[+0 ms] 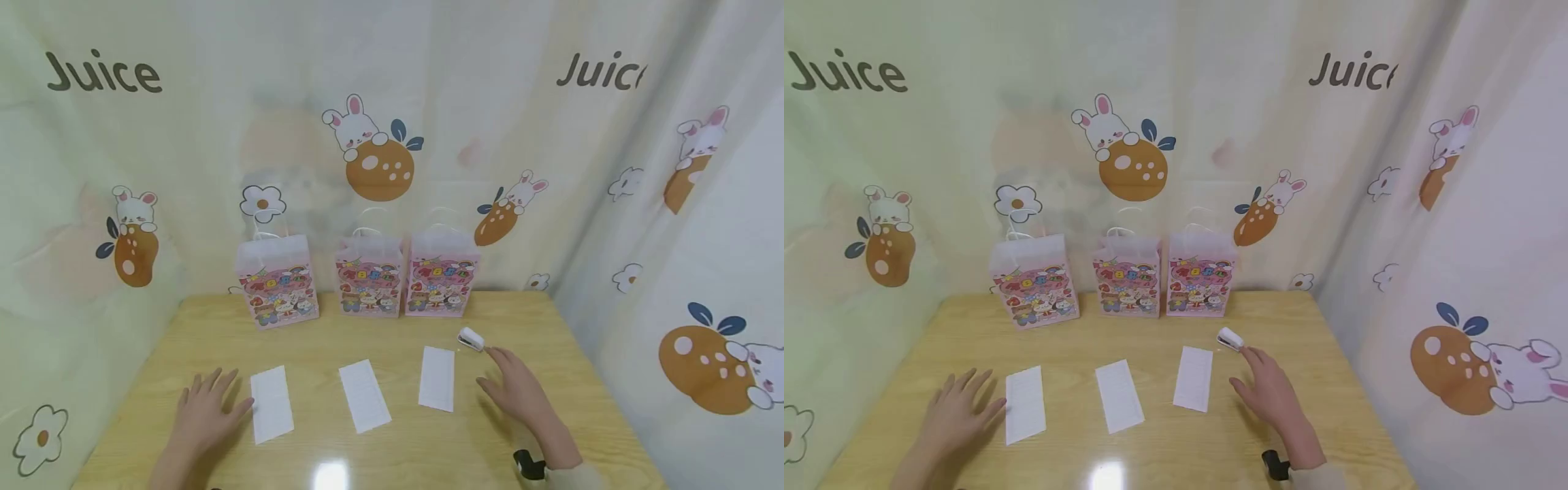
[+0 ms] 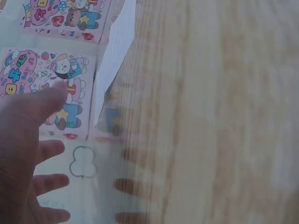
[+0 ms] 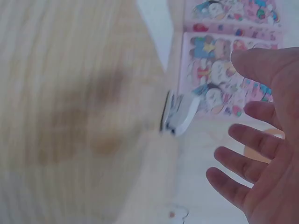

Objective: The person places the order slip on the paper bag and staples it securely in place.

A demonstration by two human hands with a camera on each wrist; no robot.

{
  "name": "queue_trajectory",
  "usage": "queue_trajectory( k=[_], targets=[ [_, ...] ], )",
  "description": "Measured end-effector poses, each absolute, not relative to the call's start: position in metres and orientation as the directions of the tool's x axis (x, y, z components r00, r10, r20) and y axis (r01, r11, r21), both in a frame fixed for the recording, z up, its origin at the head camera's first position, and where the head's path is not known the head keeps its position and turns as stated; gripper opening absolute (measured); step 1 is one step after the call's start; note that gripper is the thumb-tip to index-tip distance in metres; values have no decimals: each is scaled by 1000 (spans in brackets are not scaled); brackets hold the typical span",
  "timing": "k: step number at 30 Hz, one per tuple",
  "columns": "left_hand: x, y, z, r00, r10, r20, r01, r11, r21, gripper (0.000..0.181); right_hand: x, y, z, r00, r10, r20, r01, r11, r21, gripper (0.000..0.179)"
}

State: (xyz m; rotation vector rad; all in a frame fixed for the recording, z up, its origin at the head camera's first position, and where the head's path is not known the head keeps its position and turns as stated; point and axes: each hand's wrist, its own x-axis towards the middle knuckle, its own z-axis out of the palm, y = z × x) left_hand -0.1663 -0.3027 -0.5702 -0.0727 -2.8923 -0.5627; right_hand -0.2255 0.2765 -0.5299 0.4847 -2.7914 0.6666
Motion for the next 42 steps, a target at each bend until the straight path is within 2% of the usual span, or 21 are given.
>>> queue_trajectory(
  k=[6, 13, 17, 22, 32, 42],
  targets=[
    [-182, -302, -569, -980, 16, 198, 94, 915, 393, 72, -236, 254, -521, -905, -288, 312, -405, 805, -433, 52],
    [-186, -298, -574, -984, 26, 179, 100, 903, 418, 69, -238, 218, -524, -907, -334, 255, -419, 763, -492, 41],
    [-193, -292, -575, -975, 52, 216, 135, 909, 393, 58, -237, 196, -526, -903, -355, 241, -429, 730, -532, 34],
    [-200, -287, -574, -967, 55, 249, 159, 894, 420, 44, -236, 170, -528, -878, -414, 241, -474, 682, -557, 26],
    [-216, -285, -585, -976, 15, 216, 116, 879, 463, 45, -232, 147, -537, -861, -478, 175, -480, 647, -592, 25],
    [-214, -287, -588, -977, -16, 214, 105, 835, 541, 38, -227, 139, -544, -861, -488, 141, -460, 632, -624, 24]
  ],
)
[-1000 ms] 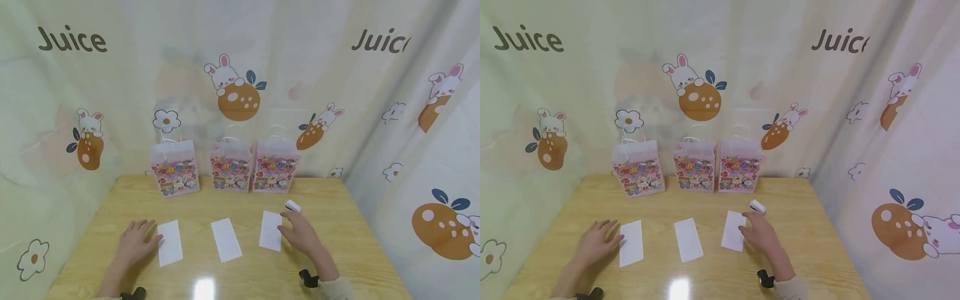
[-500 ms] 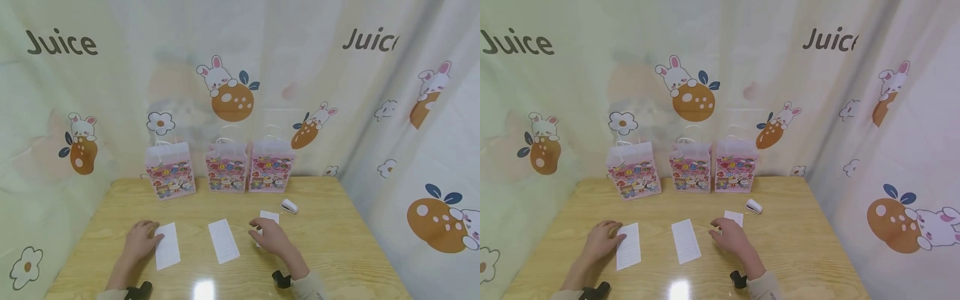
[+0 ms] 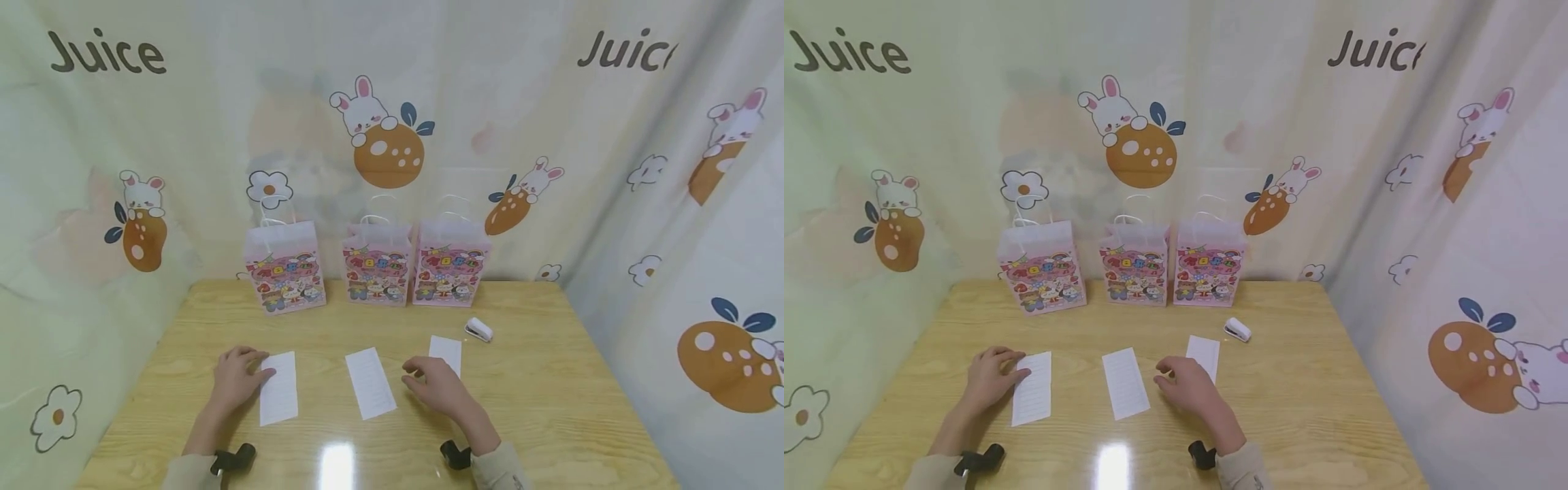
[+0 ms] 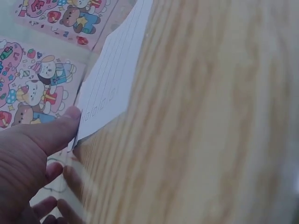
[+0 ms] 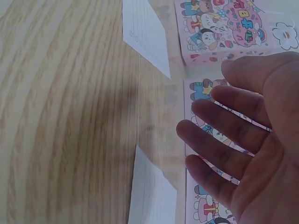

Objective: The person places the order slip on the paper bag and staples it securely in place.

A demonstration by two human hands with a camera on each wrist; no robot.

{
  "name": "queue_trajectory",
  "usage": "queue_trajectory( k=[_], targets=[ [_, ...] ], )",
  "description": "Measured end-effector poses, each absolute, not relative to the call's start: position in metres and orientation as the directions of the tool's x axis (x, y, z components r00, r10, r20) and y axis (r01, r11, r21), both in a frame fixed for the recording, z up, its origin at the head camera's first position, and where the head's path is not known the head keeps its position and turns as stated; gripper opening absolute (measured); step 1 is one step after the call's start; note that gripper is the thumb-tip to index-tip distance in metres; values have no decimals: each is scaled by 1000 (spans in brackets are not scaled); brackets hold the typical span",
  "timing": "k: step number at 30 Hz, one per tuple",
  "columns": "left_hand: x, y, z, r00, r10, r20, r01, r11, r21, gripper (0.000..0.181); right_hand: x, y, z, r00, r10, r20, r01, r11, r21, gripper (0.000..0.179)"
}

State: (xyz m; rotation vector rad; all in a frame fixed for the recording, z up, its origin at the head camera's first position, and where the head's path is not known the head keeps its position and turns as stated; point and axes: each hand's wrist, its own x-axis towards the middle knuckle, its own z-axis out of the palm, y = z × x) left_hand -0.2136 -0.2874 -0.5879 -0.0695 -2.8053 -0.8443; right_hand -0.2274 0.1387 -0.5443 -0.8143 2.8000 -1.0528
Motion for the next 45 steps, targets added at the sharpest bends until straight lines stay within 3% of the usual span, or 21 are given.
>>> queue_trajectory(
  k=[10, 18, 23, 29, 37, 45],
  targets=[
    [-204, -292, -595, -980, -40, 197, 92, 782, 616, 23, -222, 136, -548, -852, -514, 102, -450, 617, -646, 21],
    [-202, -288, -595, -967, -26, 254, 153, 739, 657, 20, -221, 130, -549, -843, -527, 112, -462, 600, -652, 22],
    [-202, -288, -592, -983, -16, 184, 119, 704, 700, 21, -222, 127, -546, -836, -537, 108, -466, 594, -656, 21],
    [-211, -289, -587, -990, -10, 138, 96, 670, 736, 10, -226, 126, -543, -836, -535, 118, -477, 604, -639, 20],
    [-233, -291, -563, -986, -22, 165, 119, 598, 793, 11, -231, 125, -533, -820, -560, 117, -495, 591, -637, 20],
    [-253, -296, -520, -951, 17, 308, 246, 645, 724, 8, -244, 110, -518, -800, -592, 97, -517, 599, -612, 21]
  ],
)
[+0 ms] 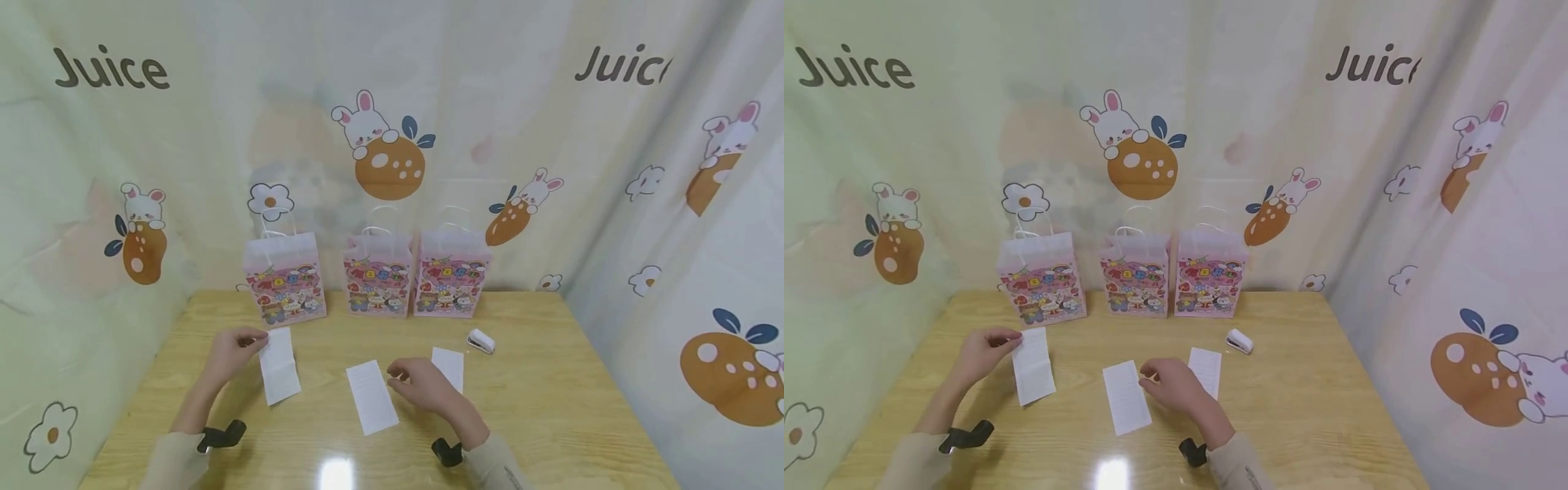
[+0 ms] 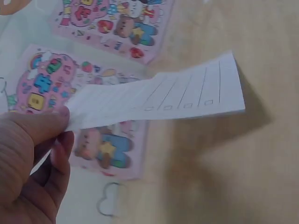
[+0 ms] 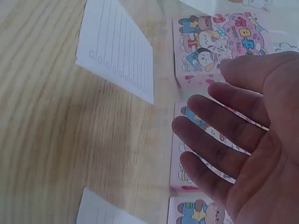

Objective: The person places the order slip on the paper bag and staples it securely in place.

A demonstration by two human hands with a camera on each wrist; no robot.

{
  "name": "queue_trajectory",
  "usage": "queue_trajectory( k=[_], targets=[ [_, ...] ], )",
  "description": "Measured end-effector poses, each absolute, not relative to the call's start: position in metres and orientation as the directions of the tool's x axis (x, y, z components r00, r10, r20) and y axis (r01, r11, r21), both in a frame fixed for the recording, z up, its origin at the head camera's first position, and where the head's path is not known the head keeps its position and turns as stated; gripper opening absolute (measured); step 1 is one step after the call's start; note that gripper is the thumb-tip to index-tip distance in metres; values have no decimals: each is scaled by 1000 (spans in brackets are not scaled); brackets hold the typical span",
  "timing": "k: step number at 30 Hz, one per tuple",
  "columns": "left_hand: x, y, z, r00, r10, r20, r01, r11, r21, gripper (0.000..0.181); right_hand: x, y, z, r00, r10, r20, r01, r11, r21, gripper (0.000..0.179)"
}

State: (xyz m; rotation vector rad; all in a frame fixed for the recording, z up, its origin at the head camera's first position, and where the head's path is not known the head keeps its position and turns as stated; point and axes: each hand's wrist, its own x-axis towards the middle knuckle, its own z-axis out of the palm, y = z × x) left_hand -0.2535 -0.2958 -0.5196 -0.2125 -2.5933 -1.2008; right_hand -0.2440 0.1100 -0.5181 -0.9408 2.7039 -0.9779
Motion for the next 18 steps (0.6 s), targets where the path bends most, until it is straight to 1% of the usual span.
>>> queue_trajectory(
  k=[7, 9, 13, 15, 18],
  targets=[
    [-269, -301, -484, -931, 22, 363, 293, 637, 713, 19, -254, 98, -515, -775, -628, 72, -521, 571, -635, 24],
    [-273, -302, -476, -923, 37, 383, 317, 638, 701, 17, -255, 96, -516, -771, -634, 60, -518, 569, -639, 24],
    [-282, -302, -459, -923, 37, 384, 314, 648, 694, 10, -256, 94, -517, -767, -641, 37, -509, 572, -643, 23],
    [-288, -302, -448, -917, 19, 397, 312, 654, 689, 12, -258, 92, -514, -761, -647, 51, -520, 561, -644, 21],
    [-296, -304, -436, -894, -7, 447, 336, 649, 682, 14, -262, 87, -506, -751, -656, 72, -543, 552, -633, 18]
  ],
)
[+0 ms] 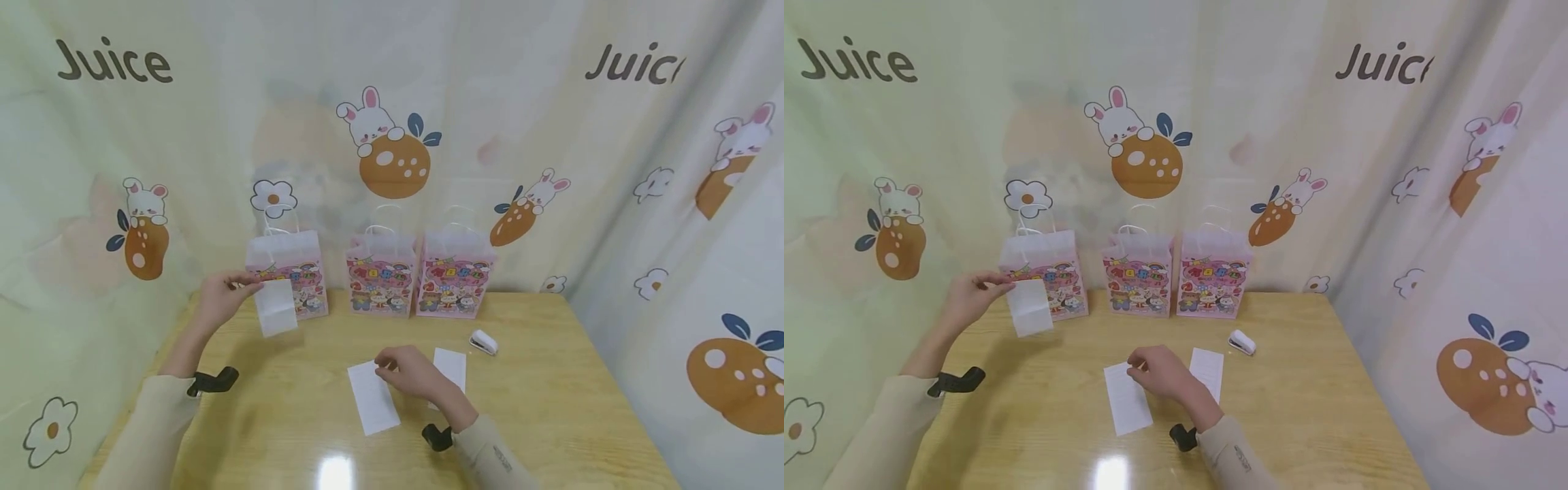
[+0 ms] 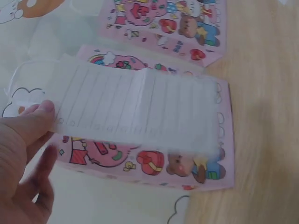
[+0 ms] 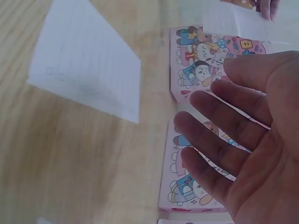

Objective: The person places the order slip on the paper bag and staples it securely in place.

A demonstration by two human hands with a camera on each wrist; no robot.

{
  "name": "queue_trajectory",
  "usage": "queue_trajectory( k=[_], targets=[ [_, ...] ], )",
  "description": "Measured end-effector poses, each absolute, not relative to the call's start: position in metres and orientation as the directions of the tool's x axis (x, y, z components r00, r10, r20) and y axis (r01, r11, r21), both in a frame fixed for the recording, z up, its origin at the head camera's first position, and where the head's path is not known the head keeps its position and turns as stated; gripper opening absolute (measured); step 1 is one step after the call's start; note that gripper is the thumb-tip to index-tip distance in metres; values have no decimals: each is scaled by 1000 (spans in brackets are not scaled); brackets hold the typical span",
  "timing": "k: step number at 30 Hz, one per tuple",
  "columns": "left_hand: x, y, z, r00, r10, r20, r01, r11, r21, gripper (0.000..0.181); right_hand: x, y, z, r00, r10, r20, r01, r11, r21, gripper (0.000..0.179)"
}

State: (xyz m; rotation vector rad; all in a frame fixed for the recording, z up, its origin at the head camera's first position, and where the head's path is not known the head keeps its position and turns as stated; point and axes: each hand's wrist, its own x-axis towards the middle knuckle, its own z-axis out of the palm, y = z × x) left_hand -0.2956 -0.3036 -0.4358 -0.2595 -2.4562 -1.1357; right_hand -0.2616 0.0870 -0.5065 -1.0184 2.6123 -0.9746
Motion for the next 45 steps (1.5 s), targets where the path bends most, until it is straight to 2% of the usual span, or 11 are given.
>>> queue_trajectory(
  k=[8, 12, 19, 25, 35, 40, 45],
  targets=[
    [-309, -305, -425, -856, -124, 502, 309, 657, 688, 14, -287, 67, -483, -725, -678, 120, -590, 523, -615, 18],
    [-316, -303, -426, -851, -118, 512, 326, 646, 690, 15, -301, 57, -469, -726, -672, 148, -595, 505, -625, 17],
    [-328, -301, -430, -866, -132, 482, 324, 586, 743, 18, -315, 36, -458, -752, -649, 120, -552, 518, -653, 19],
    [-336, -300, -432, -906, -152, 396, 283, 478, 831, 26, -334, 4, -452, -805, -574, 148, -479, 483, -733, 27],
    [-337, -291, -447, -903, -182, 390, 303, 374, 876, 23, -359, -57, -446, -895, -399, 199, -363, 392, -845, 68],
    [-331, -286, -453, -934, -173, 313, 249, 315, 916, 29, -362, -73, -450, -912, -325, 249, -361, 351, -864, 66],
    [-329, -282, -447, -943, -162, 292, 228, 326, 917, 35, -365, -75, -453, -891, -300, 342, -428, 300, -853, 59]
  ],
)
